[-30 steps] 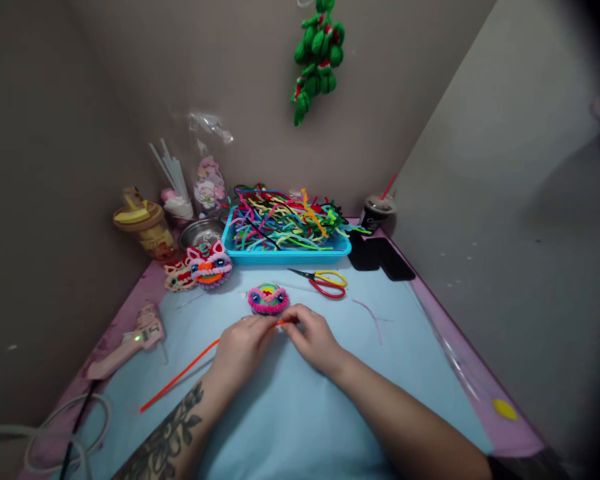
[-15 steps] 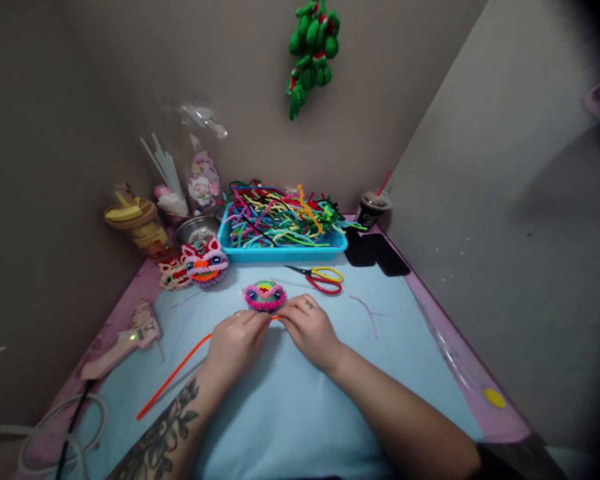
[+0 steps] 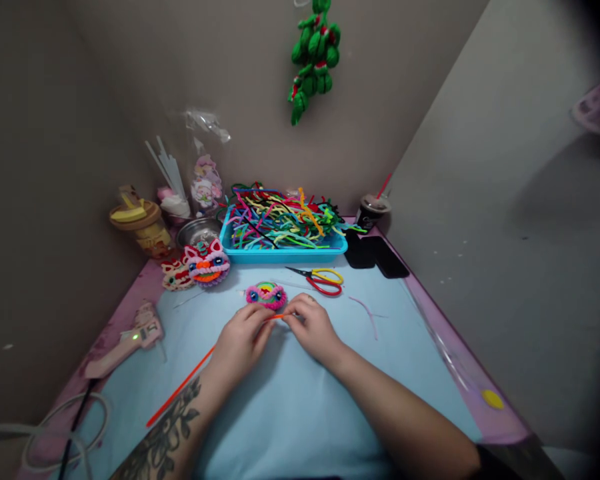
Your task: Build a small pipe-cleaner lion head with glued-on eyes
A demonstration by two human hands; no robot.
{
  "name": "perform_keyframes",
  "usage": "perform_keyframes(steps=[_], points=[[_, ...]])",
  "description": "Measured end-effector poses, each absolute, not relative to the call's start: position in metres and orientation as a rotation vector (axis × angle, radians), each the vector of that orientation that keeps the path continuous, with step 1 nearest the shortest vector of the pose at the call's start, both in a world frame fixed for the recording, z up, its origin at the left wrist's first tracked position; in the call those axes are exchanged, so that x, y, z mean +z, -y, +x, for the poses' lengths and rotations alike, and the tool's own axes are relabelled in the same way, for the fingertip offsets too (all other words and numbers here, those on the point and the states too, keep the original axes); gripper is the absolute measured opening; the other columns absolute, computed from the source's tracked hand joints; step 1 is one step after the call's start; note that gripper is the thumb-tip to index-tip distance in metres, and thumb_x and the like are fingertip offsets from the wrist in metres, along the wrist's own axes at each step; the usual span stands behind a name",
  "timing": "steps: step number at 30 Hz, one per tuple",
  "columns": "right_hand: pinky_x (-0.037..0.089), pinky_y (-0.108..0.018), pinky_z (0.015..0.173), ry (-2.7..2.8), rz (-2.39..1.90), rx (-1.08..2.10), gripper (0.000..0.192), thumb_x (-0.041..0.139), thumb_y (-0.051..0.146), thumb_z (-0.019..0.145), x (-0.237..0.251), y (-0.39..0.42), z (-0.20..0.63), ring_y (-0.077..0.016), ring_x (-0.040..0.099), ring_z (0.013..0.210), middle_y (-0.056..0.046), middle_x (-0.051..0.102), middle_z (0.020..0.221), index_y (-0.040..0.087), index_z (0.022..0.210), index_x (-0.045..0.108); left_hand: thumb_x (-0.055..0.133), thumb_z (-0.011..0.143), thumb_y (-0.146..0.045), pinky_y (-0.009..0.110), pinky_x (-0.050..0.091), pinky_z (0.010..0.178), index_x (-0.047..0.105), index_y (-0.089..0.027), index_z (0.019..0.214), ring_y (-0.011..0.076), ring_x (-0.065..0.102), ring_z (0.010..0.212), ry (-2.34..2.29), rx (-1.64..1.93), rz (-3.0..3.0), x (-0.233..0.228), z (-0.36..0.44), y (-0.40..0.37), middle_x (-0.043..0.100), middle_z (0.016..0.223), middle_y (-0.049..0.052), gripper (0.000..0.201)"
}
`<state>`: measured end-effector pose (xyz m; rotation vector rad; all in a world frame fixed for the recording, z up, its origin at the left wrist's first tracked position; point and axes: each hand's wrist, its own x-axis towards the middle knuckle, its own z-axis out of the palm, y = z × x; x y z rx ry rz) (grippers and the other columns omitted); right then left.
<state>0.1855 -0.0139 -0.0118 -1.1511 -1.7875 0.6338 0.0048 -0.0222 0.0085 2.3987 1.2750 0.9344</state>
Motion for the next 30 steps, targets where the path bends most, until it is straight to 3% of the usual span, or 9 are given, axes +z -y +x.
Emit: perform_keyframes(steps=[6, 11, 14, 17, 20, 23, 30], points=[[0.040, -0.025, 0.058, 1.310, -1.177, 1.056, 0.010, 0.064, 0.024, 0.070, -0.004, 0.014, 0.180, -0.0138, 0.049, 0.063, 0.000, 0.054, 0.068, 0.019, 0.063, 0.059, 0.052, 0.085, -0.020, 0.024, 0.049, 0.064, 0.067, -0.019, 0.087, 0.0142, 0.060, 0.069, -1.264, 1.040, 2.254, 0.013, 0.009, 0.025, 0.063, 0.077, 0.005, 0.015], [0.025, -0.022, 0.044, 0.854, -1.014, 1.537, 0.028, 0.072, 0.038, 0.059, -0.012, 0.016, 0.167, -0.0078, 0.031, 0.045, 0.006, 0.043, 0.050, 0.019, 0.063, 0.053, 0.052, 0.086, -0.020, 0.023, 0.048, 0.063, 0.065, -0.018, 0.085, 0.0144, 0.060, 0.069, -1.267, 1.038, 2.225, 0.011, 0.011, 0.029, 0.062, 0.076, 0.005, 0.013], [0.023, -0.021, 0.043, 0.777, -0.981, 1.637, 0.033, 0.074, 0.043, 0.058, -0.015, 0.016, 0.165, -0.0070, 0.030, 0.043, 0.006, 0.042, 0.051, 0.019, 0.065, 0.053, 0.051, 0.086, -0.020, 0.023, 0.048, 0.063, 0.063, -0.018, 0.086, 0.0145, 0.059, 0.070, -1.265, 1.037, 2.236, 0.009, 0.010, 0.029, 0.061, 0.076, 0.004, 0.012], [0.031, -0.022, 0.046, 1.015, -1.051, 1.492, 0.025, 0.070, 0.041, 0.066, -0.009, 0.013, 0.174, -0.0091, 0.038, 0.048, 0.003, 0.048, 0.057, 0.018, 0.070, 0.060, 0.049, 0.087, -0.020, 0.024, 0.048, 0.067, 0.063, -0.019, 0.087, 0.0152, 0.059, 0.074, -1.314, 1.003, 2.291, 0.008, 0.006, 0.026, 0.061, 0.079, 0.004, 0.014], [0.043, -0.027, 0.062, 1.439, -1.138, 1.028, 0.014, 0.068, 0.028, 0.072, 0.000, 0.011, 0.187, -0.0151, 0.052, 0.070, -0.003, 0.058, 0.078, 0.020, 0.083, 0.068, 0.047, 0.089, -0.021, 0.025, 0.047, 0.068, 0.063, -0.019, 0.089, 0.0162, 0.059, 0.076, -1.378, 0.942, 2.395, 0.007, 0.003, 0.022, 0.061, 0.080, 0.005, 0.016], [0.045, -0.032, 0.075, 1.718, -1.108, 0.670, 0.011, 0.063, 0.020, 0.079, 0.004, 0.011, 0.196, -0.0185, 0.056, 0.082, -0.005, 0.059, 0.085, 0.022, 0.087, 0.070, 0.046, 0.090, -0.022, 0.026, 0.047, 0.068, 0.064, -0.019, 0.087, 0.0163, 0.059, 0.074, -1.385, 0.874, 2.498, 0.008, 0.003, 0.022, 0.061, 0.078, 0.005, 0.019], [0.044, -0.032, 0.076, 1.889, -1.105, 0.569, 0.012, 0.053, 0.015, 0.084, -0.001, 0.014, 0.192, -0.0195, 0.054, 0.083, -0.005, 0.056, 0.082, 0.020, 0.080, 0.064, 0.047, 0.089, -0.022, 0.026, 0.045, 0.066, 0.063, -0.017, 0.086, 0.0166, 0.058, 0.073, -1.337, 0.827, 2.467, 0.008, 0.007, 0.025, 0.061, 0.078, 0.006, 0.017]])
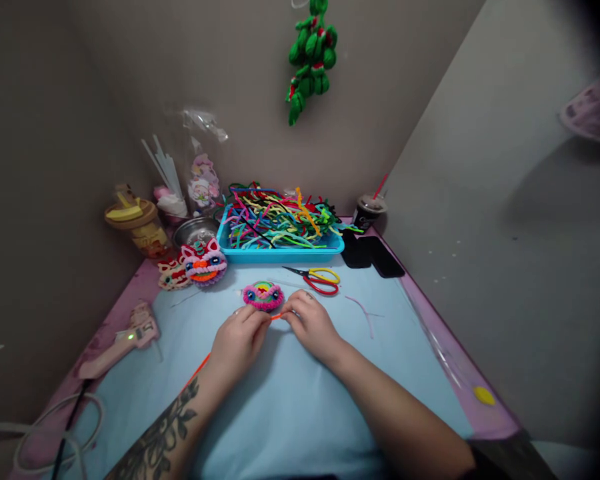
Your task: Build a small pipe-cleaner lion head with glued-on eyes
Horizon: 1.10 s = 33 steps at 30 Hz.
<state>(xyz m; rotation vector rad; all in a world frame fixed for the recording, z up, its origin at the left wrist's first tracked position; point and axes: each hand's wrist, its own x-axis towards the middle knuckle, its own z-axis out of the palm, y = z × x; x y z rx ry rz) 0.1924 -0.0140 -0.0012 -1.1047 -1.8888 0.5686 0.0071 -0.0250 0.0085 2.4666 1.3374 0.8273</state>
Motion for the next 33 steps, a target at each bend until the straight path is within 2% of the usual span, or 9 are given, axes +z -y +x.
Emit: perform_keyframes(steps=[6, 10, 15, 18, 21, 23, 25, 29, 33], points=[[0.038, -0.026, 0.062, 1.445, -1.100, 0.958, 0.012, 0.055, 0.018, 0.078, -0.003, 0.015, 0.177, -0.0146, 0.048, 0.068, 0.000, 0.049, 0.070, 0.019, 0.067, 0.055, 0.051, 0.087, -0.020, 0.024, 0.044, 0.064, 0.061, -0.018, 0.083, 0.0140, 0.057, 0.070, -1.283, 0.926, 2.197, 0.008, 0.009, 0.031, 0.060, 0.077, 0.003, 0.011], [0.025, -0.022, 0.047, 0.888, -0.940, 1.418, 0.020, 0.065, 0.032, 0.072, -0.008, 0.020, 0.157, -0.0086, 0.032, 0.048, 0.006, 0.042, 0.056, 0.019, 0.066, 0.051, 0.052, 0.087, -0.019, 0.024, 0.043, 0.065, 0.060, -0.018, 0.079, 0.0139, 0.056, 0.071, -1.263, 1.011, 2.095, 0.008, 0.017, 0.034, 0.059, 0.075, 0.002, 0.012], [0.020, -0.020, 0.044, 0.646, -0.809, 1.694, 0.031, 0.074, 0.038, 0.064, -0.009, 0.023, 0.148, -0.0064, 0.029, 0.045, 0.006, 0.043, 0.057, 0.019, 0.066, 0.049, 0.051, 0.087, -0.018, 0.024, 0.044, 0.067, 0.061, -0.017, 0.080, 0.0140, 0.056, 0.072, -1.228, 1.068, 2.111, 0.009, 0.018, 0.034, 0.059, 0.075, 0.003, 0.012], [0.029, -0.021, 0.047, 0.943, -0.929, 1.502, 0.023, 0.067, 0.039, 0.073, -0.006, 0.018, 0.162, -0.0092, 0.037, 0.051, 0.003, 0.047, 0.062, 0.019, 0.072, 0.055, 0.051, 0.087, -0.019, 0.024, 0.044, 0.066, 0.061, -0.017, 0.083, 0.0144, 0.056, 0.072, -1.282, 1.031, 2.166, 0.008, 0.013, 0.030, 0.059, 0.077, 0.003, 0.011], [0.043, -0.028, 0.066, 1.458, -1.043, 0.965, 0.012, 0.063, 0.028, 0.078, -0.001, 0.012, 0.182, -0.0159, 0.051, 0.074, -0.004, 0.056, 0.086, 0.020, 0.086, 0.064, 0.049, 0.088, -0.021, 0.025, 0.044, 0.065, 0.061, -0.018, 0.085, 0.0156, 0.056, 0.072, -1.353, 0.905, 2.270, 0.006, 0.007, 0.027, 0.058, 0.079, 0.004, 0.013], [0.045, -0.033, 0.078, 1.728, -1.027, 0.660, 0.014, 0.060, 0.021, 0.081, 0.001, 0.010, 0.191, -0.0195, 0.053, 0.088, -0.006, 0.057, 0.094, 0.021, 0.094, 0.065, 0.047, 0.089, -0.022, 0.026, 0.045, 0.066, 0.062, -0.017, 0.086, 0.0167, 0.057, 0.073, -1.384, 0.827, 2.335, 0.005, 0.006, 0.026, 0.059, 0.080, 0.005, 0.015], [0.045, -0.035, 0.083, 1.903, -0.999, 0.479, 0.015, 0.058, 0.017, 0.082, 0.000, 0.010, 0.196, -0.0207, 0.053, 0.092, -0.007, 0.057, 0.094, 0.021, 0.095, 0.066, 0.046, 0.089, -0.022, 0.027, 0.046, 0.068, 0.062, -0.017, 0.087, 0.0176, 0.058, 0.076, -1.392, 0.773, 2.386, 0.005, 0.007, 0.026, 0.060, 0.082, 0.006, 0.017], [0.046, -0.035, 0.079, 2.055, -1.031, 0.367, 0.014, 0.054, 0.013, 0.084, -0.004, 0.012, 0.194, -0.0216, 0.052, 0.091, -0.007, 0.058, 0.092, 0.021, 0.087, 0.065, 0.045, 0.089, -0.022, 0.029, 0.046, 0.070, 0.063, -0.017, 0.085, 0.0187, 0.059, 0.077, -1.387, 0.729, 2.445, 0.005, 0.010, 0.026, 0.062, 0.082, 0.007, 0.019], [0.044, -0.035, 0.079, 2.015, -1.074, 0.498, 0.016, 0.050, 0.008, 0.082, -0.005, 0.013, 0.189, -0.0212, 0.051, 0.091, -0.007, 0.056, 0.091, 0.020, 0.083, 0.060, 0.048, 0.088, -0.021, 0.028, 0.045, 0.069, 0.063, -0.018, 0.085, 0.0177, 0.059, 0.075, -1.359, 0.757, 2.363, 0.004, 0.009, 0.026, 0.061, 0.081, 0.005, 0.016]])
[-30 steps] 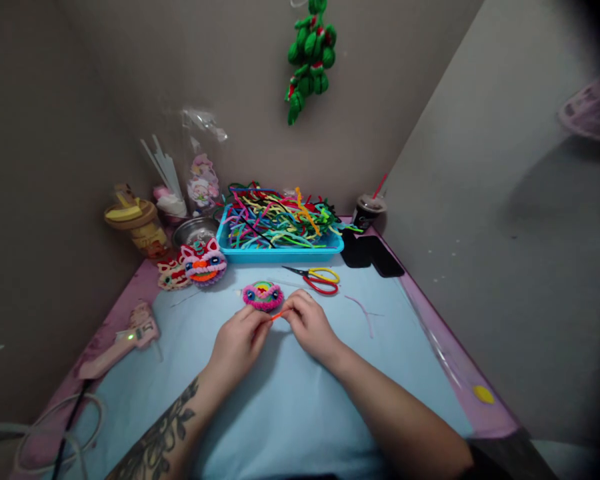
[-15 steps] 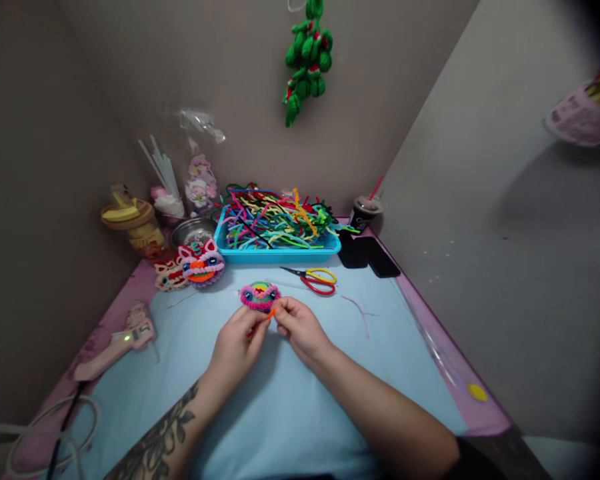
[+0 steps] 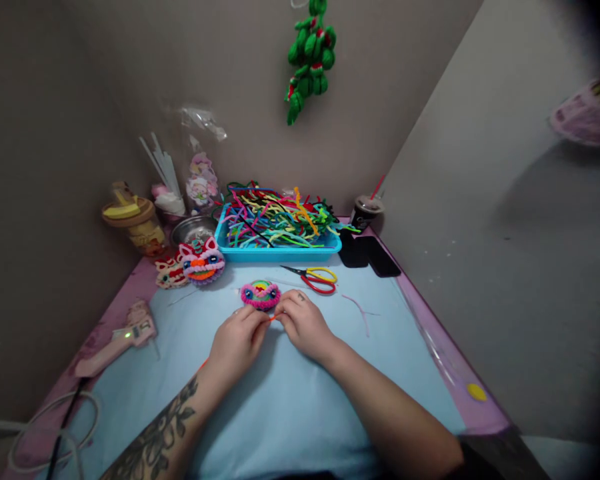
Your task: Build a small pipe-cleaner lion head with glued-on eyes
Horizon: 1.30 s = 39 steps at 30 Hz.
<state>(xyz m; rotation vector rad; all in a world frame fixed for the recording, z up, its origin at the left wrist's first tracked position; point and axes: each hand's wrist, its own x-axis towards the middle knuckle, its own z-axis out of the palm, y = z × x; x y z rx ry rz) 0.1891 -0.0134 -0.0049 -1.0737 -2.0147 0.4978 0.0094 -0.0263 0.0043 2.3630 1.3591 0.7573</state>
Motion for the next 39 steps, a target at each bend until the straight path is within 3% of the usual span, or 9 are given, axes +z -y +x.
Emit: perform_keyframes(steps=[5, 9, 12, 15, 18, 20, 25, 32, 39], points=[[0.039, -0.028, 0.068, 1.577, -1.061, 0.938, 0.011, 0.052, 0.016, 0.080, -0.006, 0.017, 0.174, -0.0163, 0.049, 0.076, -0.002, 0.050, 0.078, 0.019, 0.070, 0.052, 0.052, 0.086, -0.023, 0.025, 0.044, 0.064, 0.062, -0.018, 0.080, 0.0146, 0.057, 0.069, -1.299, 0.894, 2.125, 0.006, 0.012, 0.028, 0.060, 0.075, 0.002, 0.013], [0.031, -0.024, 0.056, 1.025, -0.906, 1.458, 0.019, 0.060, 0.031, 0.075, -0.013, 0.022, 0.154, -0.0111, 0.037, 0.056, 0.004, 0.044, 0.063, 0.019, 0.067, 0.048, 0.053, 0.085, -0.024, 0.024, 0.043, 0.061, 0.059, -0.018, 0.071, 0.0138, 0.056, 0.066, -1.299, 0.985, 1.988, 0.012, 0.017, 0.030, 0.059, 0.070, 0.001, 0.016], [0.027, -0.023, 0.052, 0.826, -0.856, 1.602, 0.023, 0.065, 0.035, 0.071, -0.017, 0.022, 0.150, -0.0090, 0.032, 0.051, 0.005, 0.043, 0.061, 0.019, 0.067, 0.049, 0.053, 0.084, -0.024, 0.024, 0.043, 0.061, 0.059, -0.018, 0.070, 0.0138, 0.057, 0.067, -1.314, 1.012, 1.975, 0.015, 0.019, 0.030, 0.060, 0.070, 0.001, 0.016], [0.034, -0.024, 0.057, 1.058, -0.955, 1.460, 0.017, 0.063, 0.033, 0.075, -0.016, 0.019, 0.159, -0.0114, 0.042, 0.058, 0.002, 0.049, 0.066, 0.019, 0.070, 0.055, 0.052, 0.085, -0.025, 0.024, 0.044, 0.061, 0.060, -0.018, 0.072, 0.0142, 0.056, 0.066, -1.339, 0.996, 2.040, 0.013, 0.015, 0.027, 0.060, 0.070, 0.001, 0.017], [0.042, -0.030, 0.073, 1.494, -1.094, 0.963, 0.006, 0.062, 0.023, 0.078, -0.009, 0.015, 0.175, -0.0184, 0.052, 0.085, -0.004, 0.057, 0.088, 0.021, 0.083, 0.065, 0.050, 0.086, -0.024, 0.026, 0.046, 0.066, 0.062, -0.019, 0.079, 0.0157, 0.058, 0.072, -1.362, 0.941, 2.153, 0.008, 0.010, 0.024, 0.061, 0.076, 0.003, 0.015], [0.042, -0.035, 0.083, 1.756, -1.100, 0.662, 0.013, 0.061, 0.018, 0.081, -0.004, 0.015, 0.182, -0.0215, 0.051, 0.095, -0.006, 0.059, 0.095, 0.022, 0.092, 0.066, 0.049, 0.087, -0.022, 0.028, 0.047, 0.069, 0.063, -0.019, 0.084, 0.0166, 0.059, 0.076, -1.367, 0.902, 2.228, 0.005, 0.008, 0.023, 0.062, 0.081, 0.004, 0.014], [0.045, -0.037, 0.081, 2.033, -1.069, 0.369, 0.013, 0.056, 0.013, 0.084, -0.003, 0.017, 0.184, -0.0232, 0.049, 0.091, -0.007, 0.062, 0.088, 0.021, 0.086, 0.065, 0.049, 0.087, -0.021, 0.028, 0.048, 0.068, 0.064, -0.020, 0.085, 0.0171, 0.059, 0.075, -1.367, 0.819, 2.341, 0.004, 0.010, 0.025, 0.063, 0.081, 0.004, 0.015], [0.042, -0.035, 0.079, 1.888, -1.154, 0.542, 0.014, 0.049, 0.009, 0.082, -0.006, 0.015, 0.183, -0.0211, 0.051, 0.088, -0.005, 0.056, 0.085, 0.020, 0.079, 0.057, 0.052, 0.086, -0.022, 0.027, 0.048, 0.070, 0.064, -0.019, 0.086, 0.0167, 0.060, 0.077, -1.327, 0.950, 2.181, 0.007, 0.010, 0.023, 0.064, 0.082, 0.004, 0.013], [0.036, -0.024, 0.055, 1.185, -1.052, 1.190, 0.015, 0.056, 0.029, 0.078, -0.009, 0.017, 0.162, -0.0120, 0.043, 0.058, 0.003, 0.047, 0.065, 0.019, 0.069, 0.050, 0.052, 0.086, -0.026, 0.024, 0.045, 0.062, 0.062, -0.018, 0.077, 0.0146, 0.058, 0.068, -1.319, 0.985, 2.014, 0.009, 0.018, 0.029, 0.061, 0.074, 0.003, 0.016]])
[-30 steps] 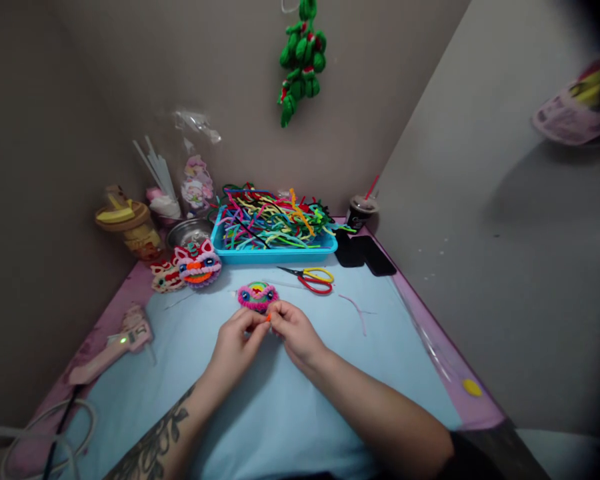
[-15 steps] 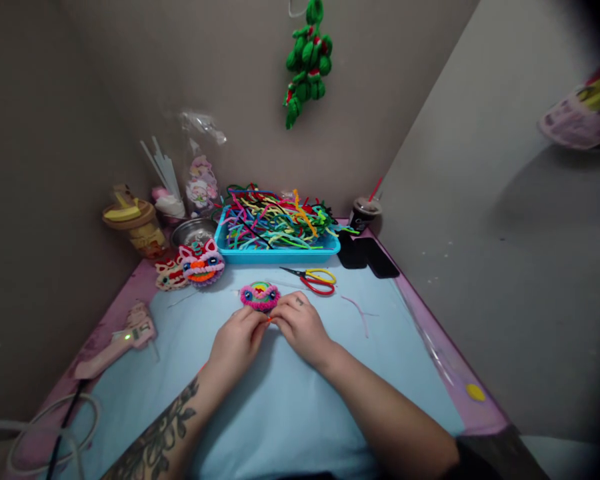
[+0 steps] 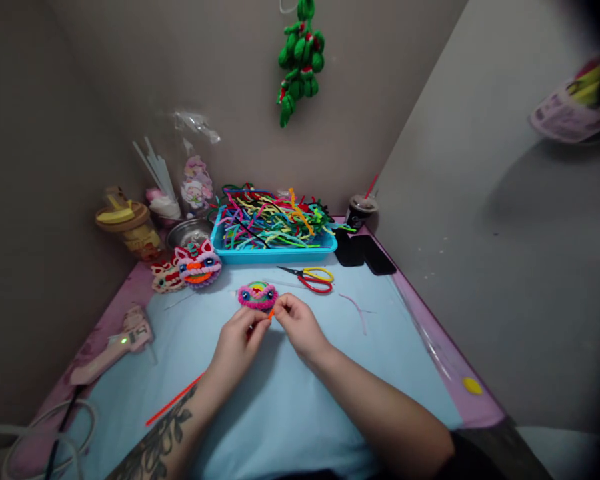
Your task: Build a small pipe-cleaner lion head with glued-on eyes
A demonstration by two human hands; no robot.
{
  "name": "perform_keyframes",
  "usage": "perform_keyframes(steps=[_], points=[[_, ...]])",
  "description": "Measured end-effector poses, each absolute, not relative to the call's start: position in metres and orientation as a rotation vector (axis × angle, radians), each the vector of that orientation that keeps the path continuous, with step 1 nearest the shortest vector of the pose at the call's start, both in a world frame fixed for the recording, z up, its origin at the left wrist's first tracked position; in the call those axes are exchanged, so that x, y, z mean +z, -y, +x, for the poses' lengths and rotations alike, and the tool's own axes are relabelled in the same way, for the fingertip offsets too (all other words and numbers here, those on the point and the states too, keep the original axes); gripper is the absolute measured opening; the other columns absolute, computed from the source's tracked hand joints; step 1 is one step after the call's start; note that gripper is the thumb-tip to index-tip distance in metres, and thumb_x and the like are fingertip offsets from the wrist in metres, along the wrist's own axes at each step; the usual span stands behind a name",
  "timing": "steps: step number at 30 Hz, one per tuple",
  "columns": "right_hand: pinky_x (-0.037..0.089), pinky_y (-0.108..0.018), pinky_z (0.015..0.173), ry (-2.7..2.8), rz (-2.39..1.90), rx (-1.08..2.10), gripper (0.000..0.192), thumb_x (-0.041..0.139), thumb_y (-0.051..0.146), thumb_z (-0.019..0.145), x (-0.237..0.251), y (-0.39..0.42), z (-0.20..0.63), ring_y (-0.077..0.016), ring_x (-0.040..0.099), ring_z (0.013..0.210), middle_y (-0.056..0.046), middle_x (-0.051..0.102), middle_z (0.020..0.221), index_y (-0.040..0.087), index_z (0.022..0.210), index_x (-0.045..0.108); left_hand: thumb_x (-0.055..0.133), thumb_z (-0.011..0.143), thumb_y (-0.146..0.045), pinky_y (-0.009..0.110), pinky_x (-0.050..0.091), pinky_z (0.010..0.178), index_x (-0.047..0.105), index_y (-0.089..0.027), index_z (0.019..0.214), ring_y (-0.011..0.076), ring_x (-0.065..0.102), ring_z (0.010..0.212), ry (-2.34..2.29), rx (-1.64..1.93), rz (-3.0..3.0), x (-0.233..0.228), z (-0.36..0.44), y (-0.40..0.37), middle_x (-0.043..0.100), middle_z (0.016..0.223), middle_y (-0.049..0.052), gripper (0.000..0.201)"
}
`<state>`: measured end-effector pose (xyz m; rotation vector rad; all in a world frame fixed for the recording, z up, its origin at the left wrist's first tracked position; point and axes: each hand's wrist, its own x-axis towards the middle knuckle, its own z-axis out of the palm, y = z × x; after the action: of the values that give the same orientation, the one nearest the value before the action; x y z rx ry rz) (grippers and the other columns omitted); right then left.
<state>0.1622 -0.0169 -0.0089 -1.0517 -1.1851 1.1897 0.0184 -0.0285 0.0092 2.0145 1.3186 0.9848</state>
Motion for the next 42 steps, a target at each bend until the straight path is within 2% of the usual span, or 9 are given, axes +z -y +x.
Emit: perform_keyframes(steps=[3, 6, 10, 14, 21, 27, 30, 36, 42], points=[[0.026, -0.021, 0.046, 0.878, -0.944, 1.449, 0.025, 0.063, 0.037, 0.074, -0.013, 0.020, 0.152, -0.0080, 0.032, 0.047, 0.006, 0.041, 0.057, 0.019, 0.068, 0.047, 0.052, 0.085, -0.026, 0.024, 0.044, 0.059, 0.062, -0.018, 0.076, 0.0144, 0.057, 0.066, -1.327, 1.021, 1.968, 0.012, 0.022, 0.031, 0.061, 0.073, 0.002, 0.016], [0.024, -0.021, 0.045, 0.831, -0.937, 1.522, 0.026, 0.066, 0.038, 0.072, -0.015, 0.019, 0.152, -0.0069, 0.030, 0.045, 0.006, 0.042, 0.057, 0.018, 0.067, 0.049, 0.051, 0.086, -0.026, 0.024, 0.045, 0.059, 0.063, -0.018, 0.077, 0.0144, 0.058, 0.067, -1.332, 1.029, 1.967, 0.012, 0.021, 0.030, 0.062, 0.074, 0.002, 0.016], [0.040, -0.024, 0.058, 1.127, -1.033, 1.281, 0.014, 0.063, 0.032, 0.076, -0.011, 0.014, 0.166, -0.0120, 0.048, 0.062, 0.001, 0.055, 0.071, 0.018, 0.075, 0.060, 0.050, 0.087, -0.027, 0.025, 0.046, 0.063, 0.063, -0.018, 0.079, 0.0151, 0.058, 0.069, -1.340, 1.008, 2.028, 0.009, 0.014, 0.026, 0.062, 0.076, 0.003, 0.017], [0.043, -0.027, 0.067, 1.435, -1.105, 0.965, 0.003, 0.064, 0.021, 0.074, -0.006, 0.011, 0.178, -0.0159, 0.053, 0.077, -0.003, 0.056, 0.086, 0.020, 0.077, 0.066, 0.048, 0.088, -0.025, 0.025, 0.046, 0.066, 0.061, -0.019, 0.080, 0.0150, 0.058, 0.070, -1.316, 0.961, 2.086, 0.005, 0.010, 0.023, 0.062, 0.076, 0.002, 0.017], [0.041, -0.027, 0.069, 1.495, -1.060, 1.056, 0.012, 0.059, 0.019, 0.076, -0.002, 0.013, 0.179, -0.0151, 0.052, 0.075, -0.001, 0.053, 0.076, 0.018, 0.065, 0.058, 0.050, 0.087, -0.026, 0.026, 0.046, 0.067, 0.063, -0.019, 0.081, 0.0156, 0.058, 0.072, -1.312, 0.965, 2.090, 0.007, 0.010, 0.022, 0.062, 0.077, 0.003, 0.015], [0.038, -0.023, 0.057, 1.100, -1.027, 1.296, 0.018, 0.058, 0.030, 0.077, -0.011, 0.016, 0.157, -0.0121, 0.043, 0.059, 0.004, 0.044, 0.061, 0.019, 0.066, 0.049, 0.051, 0.085, -0.027, 0.025, 0.044, 0.061, 0.061, -0.018, 0.076, 0.0149, 0.056, 0.068, -1.325, 1.016, 1.998, 0.006, 0.017, 0.026, 0.061, 0.073, 0.003, 0.016], [0.041, -0.025, 0.060, 1.143, -1.105, 1.089, 0.016, 0.054, 0.027, 0.080, -0.013, 0.019, 0.149, -0.0141, 0.047, 0.065, 0.002, 0.047, 0.065, 0.020, 0.066, 0.050, 0.052, 0.084, -0.028, 0.023, 0.042, 0.058, 0.061, -0.018, 0.073, 0.0148, 0.056, 0.066, -1.347, 1.015, 1.894, 0.006, 0.021, 0.028, 0.060, 0.072, 0.002, 0.018], [0.046, -0.034, 0.075, 1.559, -1.084, 0.396, 0.011, 0.046, 0.014, 0.082, -0.007, 0.025, 0.153, -0.0203, 0.053, 0.086, -0.007, 0.052, 0.086, 0.020, 0.079, 0.055, 0.059, 0.077, -0.035, 0.022, 0.039, 0.053, 0.062, -0.015, 0.072, 0.0118, 0.050, 0.055, -1.264, 0.978, 1.468, 0.006, 0.022, 0.026, 0.057, 0.061, -0.001, 0.021], [0.046, -0.035, 0.070, 1.876, -0.891, -0.052, 0.019, 0.049, 0.010, 0.082, -0.009, 0.020, 0.170, -0.0214, 0.053, 0.078, -0.009, 0.061, 0.085, 0.021, 0.089, 0.062, 0.070, 0.068, -0.036, 0.021, 0.034, 0.049, 0.063, -0.012, 0.070, 0.0080, 0.044, 0.047, -1.097, 0.955, 1.032, 0.006, 0.024, 0.029, 0.053, 0.052, -0.003, 0.026]])
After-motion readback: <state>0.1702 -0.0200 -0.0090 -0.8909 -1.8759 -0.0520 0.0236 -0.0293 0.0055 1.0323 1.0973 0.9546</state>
